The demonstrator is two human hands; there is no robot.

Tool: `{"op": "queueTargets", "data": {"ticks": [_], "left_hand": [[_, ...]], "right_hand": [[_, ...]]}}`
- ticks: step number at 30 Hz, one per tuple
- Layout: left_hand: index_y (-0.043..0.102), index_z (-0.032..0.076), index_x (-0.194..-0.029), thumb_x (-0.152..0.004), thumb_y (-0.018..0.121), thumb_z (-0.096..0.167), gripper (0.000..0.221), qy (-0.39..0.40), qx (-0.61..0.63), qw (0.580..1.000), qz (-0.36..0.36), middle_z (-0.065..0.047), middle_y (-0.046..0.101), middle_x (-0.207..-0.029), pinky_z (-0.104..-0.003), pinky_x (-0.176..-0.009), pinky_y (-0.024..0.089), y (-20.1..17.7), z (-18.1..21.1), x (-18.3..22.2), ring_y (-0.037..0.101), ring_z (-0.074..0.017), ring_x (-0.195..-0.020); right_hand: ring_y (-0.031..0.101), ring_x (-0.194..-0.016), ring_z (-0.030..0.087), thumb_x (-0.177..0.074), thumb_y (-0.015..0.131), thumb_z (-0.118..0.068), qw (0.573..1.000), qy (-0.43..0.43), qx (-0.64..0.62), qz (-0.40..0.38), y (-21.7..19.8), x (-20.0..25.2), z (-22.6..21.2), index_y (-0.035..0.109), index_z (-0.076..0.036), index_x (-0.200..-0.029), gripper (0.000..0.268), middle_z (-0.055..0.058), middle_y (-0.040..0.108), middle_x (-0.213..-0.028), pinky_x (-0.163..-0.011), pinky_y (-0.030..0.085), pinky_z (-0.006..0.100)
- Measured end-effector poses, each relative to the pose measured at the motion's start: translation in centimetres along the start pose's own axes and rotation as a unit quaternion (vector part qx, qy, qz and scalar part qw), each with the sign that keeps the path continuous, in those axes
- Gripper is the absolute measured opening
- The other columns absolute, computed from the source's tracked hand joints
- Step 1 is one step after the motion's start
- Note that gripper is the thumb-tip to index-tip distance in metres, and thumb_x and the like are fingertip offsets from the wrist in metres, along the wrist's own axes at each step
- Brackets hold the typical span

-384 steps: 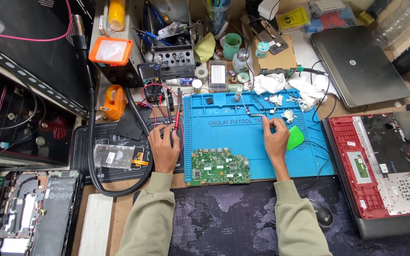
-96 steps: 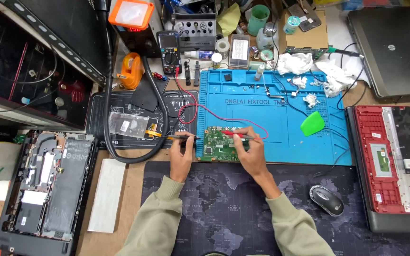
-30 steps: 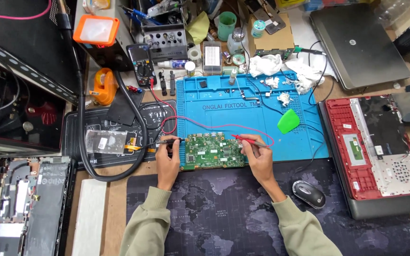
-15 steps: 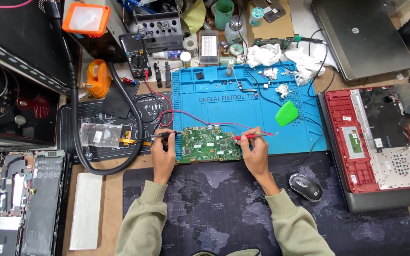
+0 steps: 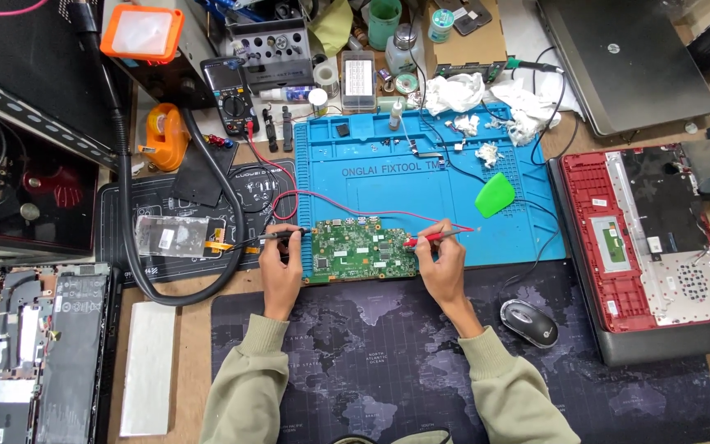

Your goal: Testing a laptop motherboard with a multimeter and then installing it into the laptop's bottom chassis.

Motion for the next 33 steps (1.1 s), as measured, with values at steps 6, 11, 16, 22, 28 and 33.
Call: {"op": "queueTargets", "data": {"ticks": [6, 11, 16, 22, 28, 33], "left_hand": [[0.061, 0.012, -0.11, -0.111, 0.05, 0.015, 0.012, -0.002, -0.002, 1.0, 0.003, -0.012, 0.058, -0.08, -0.04, -0.068, 0.049, 0.1, -0.5, 0.1, 0.05, -0.0193, -0.068], [0.061, 0.011, -0.11, -0.111, 0.049, 0.015, 0.012, -0.005, 0.007, 1.0, 0.006, -0.011, 0.057, -0.079, -0.039, -0.067, 0.049, 0.1, -0.4, 0.1, 0.049, -0.0186, -0.067], [0.061, 0.011, -0.109, -0.11, 0.05, 0.015, 0.012, -0.011, 0.005, 1.0, 0.006, -0.011, 0.058, -0.078, -0.038, -0.067, 0.049, 0.1, -0.2, 0.0, 0.05, -0.0177, -0.067], [0.061, 0.011, -0.109, -0.11, 0.05, 0.015, 0.012, -0.009, 0.004, 1.0, 0.005, -0.011, 0.059, -0.079, -0.038, -0.068, 0.049, 0.1, -0.2, 0.1, 0.05, -0.0186, -0.067], [0.061, 0.011, -0.108, -0.11, 0.05, 0.014, 0.012, -0.009, 0.007, 1.0, 0.005, -0.01, 0.058, -0.077, -0.037, -0.067, 0.049, 0.1, -0.1, 0.1, 0.051, -0.0182, -0.066], [0.062, 0.011, -0.108, -0.109, 0.052, 0.015, 0.011, -0.016, 0.005, 1.0, 0.009, -0.01, 0.06, -0.077, -0.037, -0.068, 0.05, 0.1, -0.5, 0.1, 0.052, -0.018, -0.067]], "right_hand": [[0.051, -0.049, 0.013, -0.098, 0.055, -0.01, 1.0, -0.005, 0.002, -0.001, 0.1, 0.0, -0.1, 0.06, -0.007, -0.093, 0.008, 0.008, 0.057, -0.054, -0.052, 0.045, 0.029], [0.051, -0.049, 0.012, -0.097, 0.056, -0.01, 1.0, -0.003, 0.006, -0.003, 0.0, -0.1, 0.2, 0.061, -0.007, -0.092, 0.008, 0.008, 0.058, -0.054, -0.051, 0.044, 0.028], [0.053, -0.05, 0.013, -0.096, 0.056, -0.009, 1.0, 0.013, 0.007, -0.003, 0.1, -0.1, 0.9, 0.062, -0.007, -0.091, 0.008, 0.011, 0.065, -0.057, -0.052, 0.044, 0.028], [0.056, -0.052, 0.013, -0.095, 0.057, -0.008, 1.0, 0.019, 0.004, 0.002, 0.1, -0.1, 0.1, 0.063, -0.006, -0.092, 0.007, 0.013, 0.068, -0.061, -0.053, 0.046, 0.029], [0.067, -0.063, 0.018, -0.103, 0.053, -0.01, 1.0, 0.007, -0.012, -0.002, 0.3, 0.0, -0.3, 0.064, -0.006, -0.097, 0.013, 0.014, 0.072, -0.069, -0.063, 0.054, 0.033], [0.075, -0.075, 0.019, -0.105, 0.054, -0.011, 1.0, 0.01, 0.009, 0.026, 0.2, -0.3, -2.1, 0.063, -0.005, -0.103, 0.011, 0.011, 0.076, -0.077, -0.075, 0.058, 0.035]]}}
Point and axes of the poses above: each hand's wrist, its own x-axis away from the middle knuckle, its own y-axis out of the palm, z = x × y, the point moved 4 cm from there along -x, towards the middle knuckle
